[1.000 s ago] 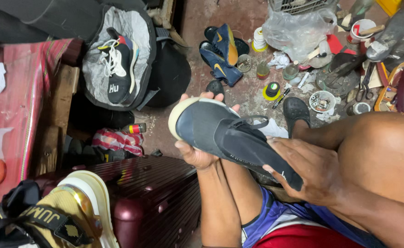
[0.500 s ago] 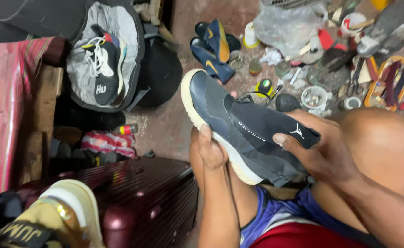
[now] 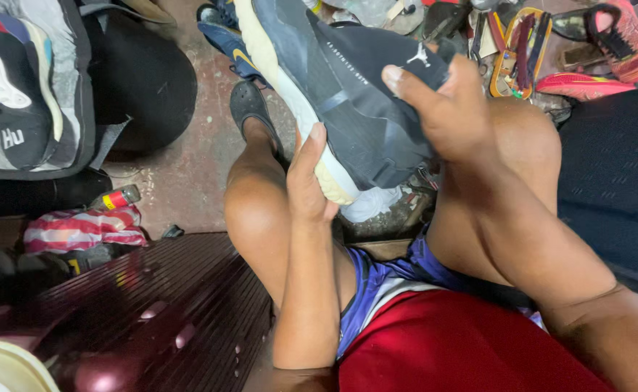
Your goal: The person cleans a black sneaker using a white cloth, wiping the upper, sole, and heel. They then pick up a second black sneaker and repeat the wiping process on its upper and sole.
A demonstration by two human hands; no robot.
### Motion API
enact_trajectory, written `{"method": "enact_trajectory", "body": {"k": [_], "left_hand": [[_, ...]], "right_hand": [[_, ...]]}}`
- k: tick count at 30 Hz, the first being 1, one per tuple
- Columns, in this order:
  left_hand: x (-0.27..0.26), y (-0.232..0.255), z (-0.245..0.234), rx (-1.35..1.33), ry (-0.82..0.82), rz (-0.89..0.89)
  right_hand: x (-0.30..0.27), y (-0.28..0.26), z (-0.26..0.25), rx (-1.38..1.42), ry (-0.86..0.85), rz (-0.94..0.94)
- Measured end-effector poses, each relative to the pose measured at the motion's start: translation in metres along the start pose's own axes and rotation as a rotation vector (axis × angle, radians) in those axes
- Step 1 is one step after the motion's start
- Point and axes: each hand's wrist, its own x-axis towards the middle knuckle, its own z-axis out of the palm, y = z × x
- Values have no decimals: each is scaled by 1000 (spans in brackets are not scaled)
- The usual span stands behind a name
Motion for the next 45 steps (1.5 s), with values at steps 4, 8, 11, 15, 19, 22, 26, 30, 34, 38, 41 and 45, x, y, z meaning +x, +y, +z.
{"method": "enact_trajectory", "body": {"k": [4, 8, 11, 15, 19, 22, 26, 30, 34, 38, 41, 45], "left_hand": [[-3, -15, 6, -107, 118, 22], [-2, -16, 2, -99, 118, 50], [-4, -15, -3, -102, 38, 105], [0, -19, -5, -71, -25, 80], [5, -5, -1, -22, -133, 91], [13, 20, 0, 8, -121, 245], [16, 64, -8, -74, -56, 442], [13, 88, -16, -69, -154, 435], [-1, 88, -25, -113, -273, 470], [-16, 90, -36, -128, -278, 555], [-24, 92, -41, -134, -251, 562], [-25, 95, -41, -179, -259, 586]], "right_hand": [[3, 15, 2, -123, 37, 25], [-2, 6, -2, 59, -40, 46], [-4, -10, -7, -36, -48, -32], [-9, -21, -14, -251, -33, -30], [-7, -28, -18, -262, 11, -33], [-11, -24, -21, -98, -64, -33], [-20, -17, -21, -147, -206, -68], [-28, -21, -6, -578, -364, -370], [-45, -32, 18, -670, -389, -471], [-49, -36, 33, -670, -412, -475], [-56, -29, 42, -694, -418, -468], [-58, -23, 41, -721, -418, -507]]}}
